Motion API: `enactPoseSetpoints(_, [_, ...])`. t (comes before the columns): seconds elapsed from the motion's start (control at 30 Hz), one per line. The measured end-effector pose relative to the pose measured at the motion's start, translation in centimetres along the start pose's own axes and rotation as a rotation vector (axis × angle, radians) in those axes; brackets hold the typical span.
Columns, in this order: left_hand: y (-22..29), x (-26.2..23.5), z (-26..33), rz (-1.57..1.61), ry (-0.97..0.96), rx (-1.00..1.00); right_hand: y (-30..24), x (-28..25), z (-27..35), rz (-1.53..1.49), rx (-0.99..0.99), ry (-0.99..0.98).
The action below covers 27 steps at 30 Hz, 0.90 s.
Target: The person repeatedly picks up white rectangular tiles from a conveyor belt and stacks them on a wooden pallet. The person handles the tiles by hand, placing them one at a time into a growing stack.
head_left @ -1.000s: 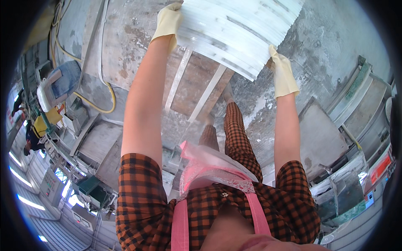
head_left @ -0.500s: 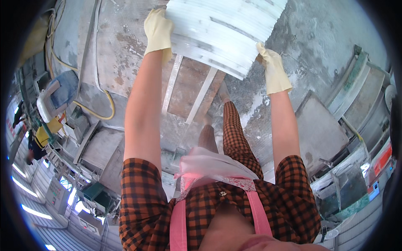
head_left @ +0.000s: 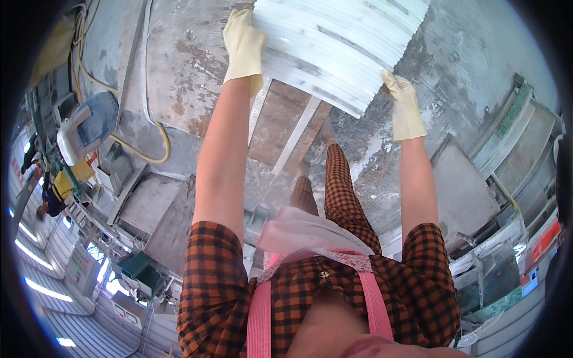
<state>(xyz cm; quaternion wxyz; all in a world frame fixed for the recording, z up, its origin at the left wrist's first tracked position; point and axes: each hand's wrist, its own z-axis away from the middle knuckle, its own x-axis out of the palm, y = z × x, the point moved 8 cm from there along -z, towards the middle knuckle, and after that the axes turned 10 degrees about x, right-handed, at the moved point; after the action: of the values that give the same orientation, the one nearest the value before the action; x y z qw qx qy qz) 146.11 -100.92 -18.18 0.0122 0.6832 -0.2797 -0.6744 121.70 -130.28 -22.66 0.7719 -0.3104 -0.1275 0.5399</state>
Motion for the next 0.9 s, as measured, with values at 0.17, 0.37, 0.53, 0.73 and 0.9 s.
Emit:
enactPoseSetpoints(0.17, [-0.3,0.0,0.2,0.115,0.021,-0.021,-0.4,0.2,0.2,-0.007,-0.011,-0.039])
enactPoseSetpoints(0.37, [0.1,-0.2,0.3,0.143,0.063,0.032,0.0,-0.3,-0.8,0.028,0.017,-0.011])
enactPoseSetpoints(0.53, [-2.4,0.3,3.0,0.399,0.085,-0.424,0.0,-0.5,-1.0,0.072,-0.031,-0.045])
enactPoseSetpoints(0.73, [-3.1,-0.6,2.8,0.446,0.043,-0.512,-0.2,-0.5,-1.6,0.011,-0.096,-0.067])
enactPoseSetpoints(0.9, [-3.0,-0.3,1.3,0.26,-0.104,-0.468,0.4,-0.6,-2.4,0.038,-0.037,-0.084])
